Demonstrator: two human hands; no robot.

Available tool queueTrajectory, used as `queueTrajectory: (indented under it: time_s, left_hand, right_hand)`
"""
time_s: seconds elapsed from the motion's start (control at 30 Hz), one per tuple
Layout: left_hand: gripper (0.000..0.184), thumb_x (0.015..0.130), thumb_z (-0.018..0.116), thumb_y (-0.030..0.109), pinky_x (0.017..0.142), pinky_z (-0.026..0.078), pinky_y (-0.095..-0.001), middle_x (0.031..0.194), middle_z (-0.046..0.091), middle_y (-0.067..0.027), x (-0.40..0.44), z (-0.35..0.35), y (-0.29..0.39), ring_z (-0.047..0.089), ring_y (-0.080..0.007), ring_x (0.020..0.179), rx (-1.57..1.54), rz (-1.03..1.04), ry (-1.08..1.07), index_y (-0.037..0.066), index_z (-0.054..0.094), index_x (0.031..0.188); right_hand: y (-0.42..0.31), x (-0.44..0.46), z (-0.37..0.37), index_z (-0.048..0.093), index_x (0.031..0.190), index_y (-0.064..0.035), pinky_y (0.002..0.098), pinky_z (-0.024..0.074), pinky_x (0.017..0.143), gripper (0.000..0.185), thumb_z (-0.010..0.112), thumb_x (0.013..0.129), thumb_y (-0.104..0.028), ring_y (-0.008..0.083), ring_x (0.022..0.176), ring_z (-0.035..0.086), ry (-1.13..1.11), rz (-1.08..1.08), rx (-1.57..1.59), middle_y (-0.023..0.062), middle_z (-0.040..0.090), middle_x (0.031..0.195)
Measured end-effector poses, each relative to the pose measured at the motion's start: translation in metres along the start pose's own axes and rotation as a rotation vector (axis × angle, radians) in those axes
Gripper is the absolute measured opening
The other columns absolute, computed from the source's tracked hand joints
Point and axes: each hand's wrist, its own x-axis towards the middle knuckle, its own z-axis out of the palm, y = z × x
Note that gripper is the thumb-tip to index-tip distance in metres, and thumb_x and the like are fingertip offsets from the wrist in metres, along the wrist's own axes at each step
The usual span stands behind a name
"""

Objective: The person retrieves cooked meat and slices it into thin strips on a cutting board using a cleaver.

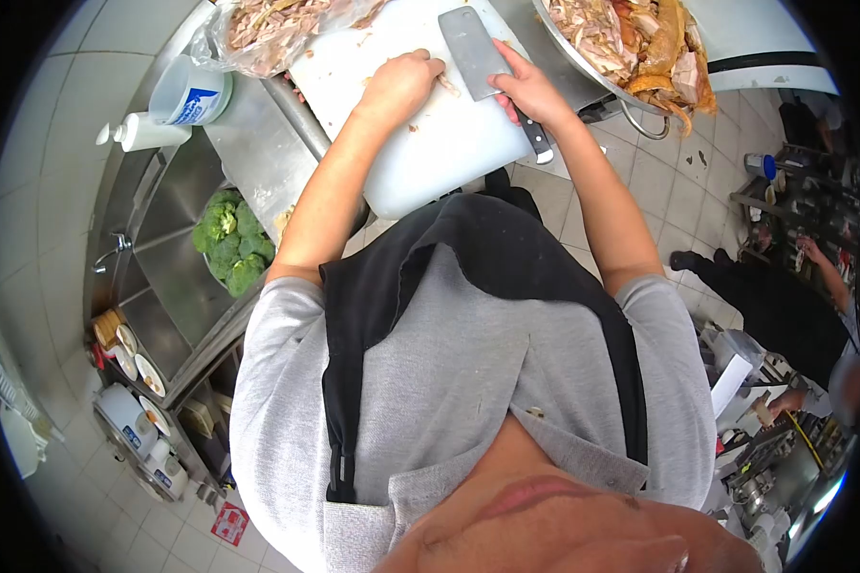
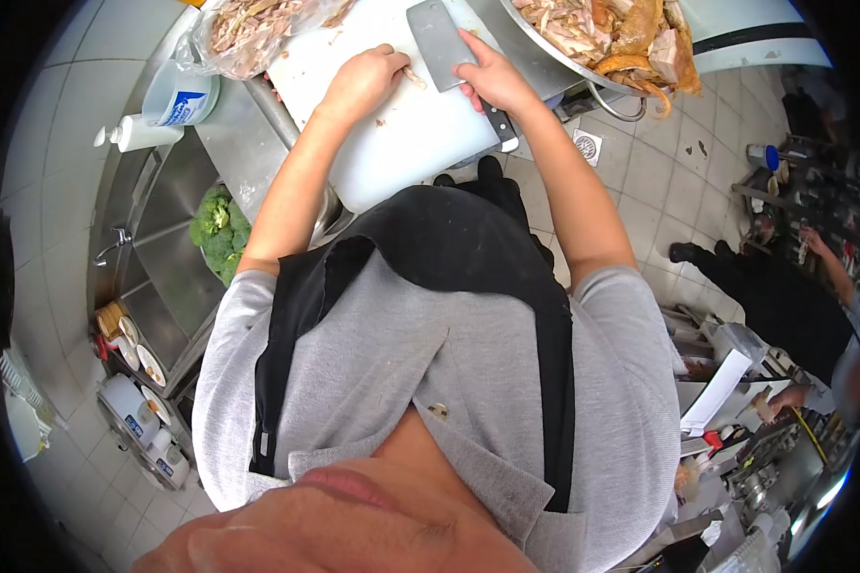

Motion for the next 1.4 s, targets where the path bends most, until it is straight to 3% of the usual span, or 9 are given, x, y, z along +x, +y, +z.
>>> queueTrajectory:
  time_s: [0.37,0.67,0.87,0.97,1.1,1.13,1.23,1.33,1.4]
  left_hand:
    - [0.026,0.093,0.064,0.011,0.087,0.056,-0.0439,0.109,0.07,-0.0161,-0.006,-0.004,0.006,0.069,-0.0365,0.099,-0.092,0.007,-0.027,0.011,0.075,0.116]
    - [0.017,0.089,0.064,0.007,0.082,0.056,-0.0478,0.107,0.068,-0.019,-0.005,-0.006,0.02,0.068,-0.0413,0.093,-0.077,0.096,0.021,0.006,0.074,0.103]
    - [0.014,0.089,0.064,0.013,0.082,0.054,-0.05,0.101,0.069,-0.0218,0.003,0.0,0.002,0.067,-0.0426,0.091,-0.066,-0.09,0.083,0.002,0.071,0.096]
    - [0.017,0.086,0.064,0.014,0.08,0.054,-0.0488,0.089,0.068,-0.0231,0.005,-0.016,-0.009,0.067,-0.042,0.089,-0.206,-0.149,0.104,0.003,0.072,0.095]
    - [0.015,0.087,0.067,0.015,0.077,0.054,-0.0462,0.092,0.07,-0.0176,0.0,-0.061,-0.039,0.068,-0.0382,0.085,-0.255,-0.23,0.425,0.005,0.072,0.097]
    - [0.021,0.089,0.07,0.018,0.076,0.057,-0.0403,0.096,0.072,-0.0157,0.0,-0.077,-0.056,0.071,-0.0314,0.083,-0.144,-0.113,0.563,0.005,0.074,0.105]
    - [0.027,0.088,0.073,0.02,0.083,0.057,-0.0409,0.109,0.073,-0.0137,0.006,-0.113,-0.103,0.071,-0.0306,0.095,0.004,-0.286,0.741,0.01,0.075,0.113]
    - [0.037,0.086,0.075,0.021,0.093,0.055,-0.0422,0.121,0.071,-0.0097,0.005,-0.116,-0.145,0.067,-0.0298,0.111,0.392,-0.293,0.579,0.017,0.074,0.123]
    - [0.041,0.085,0.075,0.022,0.097,0.054,-0.0426,0.125,0.07,-0.0076,0.007,-0.114,-0.167,0.065,-0.0297,0.116,0.418,-0.257,0.48,0.019,0.073,0.126]
  right_hand:
    - [0.009,0.005,-0.004,0.031,0.165,-0.0271,0.0296,0.0437,0.042,0.077,0.063,0.097,-0.014,0.0104,0.046,0.05,-0.007,0.046,-0.022,0.0006,0.055,0.063]
    - [0.009,0.002,-0.01,0.023,0.167,-0.0179,0.0313,0.0507,0.046,0.083,0.061,0.094,-0.011,0.0136,0.051,0.056,-0.07,-0.023,0.021,0.007,0.061,0.074]
    - [0.025,0.014,-0.009,0.026,0.166,-0.0181,0.0312,0.0503,0.047,0.082,0.064,0.094,-0.014,0.0135,0.052,0.056,-0.084,-0.043,0.069,0.0096,0.066,0.081]
    - [0.009,0.005,-0.012,0.028,0.166,-0.0216,0.0297,0.0459,0.043,0.08,0.064,0.095,-0.015,0.0106,0.049,0.053,-0.069,0.01,0.024,0.0025,0.061,0.069]
    - [-0.001,0.006,-0.005,0.03,0.166,-0.0237,0.0293,0.042,0.042,0.077,0.063,0.097,-0.013,0.0104,0.046,0.049,-0.039,0.044,0.001,0.0004,0.054,0.066]
    - [-0.006,-0.003,-0.006,0.03,0.166,-0.0229,0.0292,0.0414,0.042,0.077,0.063,0.097,-0.012,0.0107,0.046,0.049,-0.038,0.035,0.011,0.001,0.054,0.067]
    - [-0.02,-0.006,-0.002,0.029,0.166,-0.021,0.0292,0.0412,0.042,0.077,0.062,0.097,-0.011,0.0111,0.045,0.048,-0.036,0.08,-0.001,0.0012,0.053,0.068]
    - [-0.013,-0.004,-0.004,0.029,0.166,-0.0196,0.0294,0.041,0.042,0.077,0.062,0.097,-0.01,0.0113,0.045,0.048,-0.04,0.075,0.035,0.0014,0.053,0.068]
    - [-0.013,-0.003,-0.004,0.028,0.166,-0.0192,0.0292,0.0408,0.041,0.077,0.062,0.097,-0.01,0.0113,0.045,0.048,-0.038,0.058,0.022,0.0015,0.053,0.068]
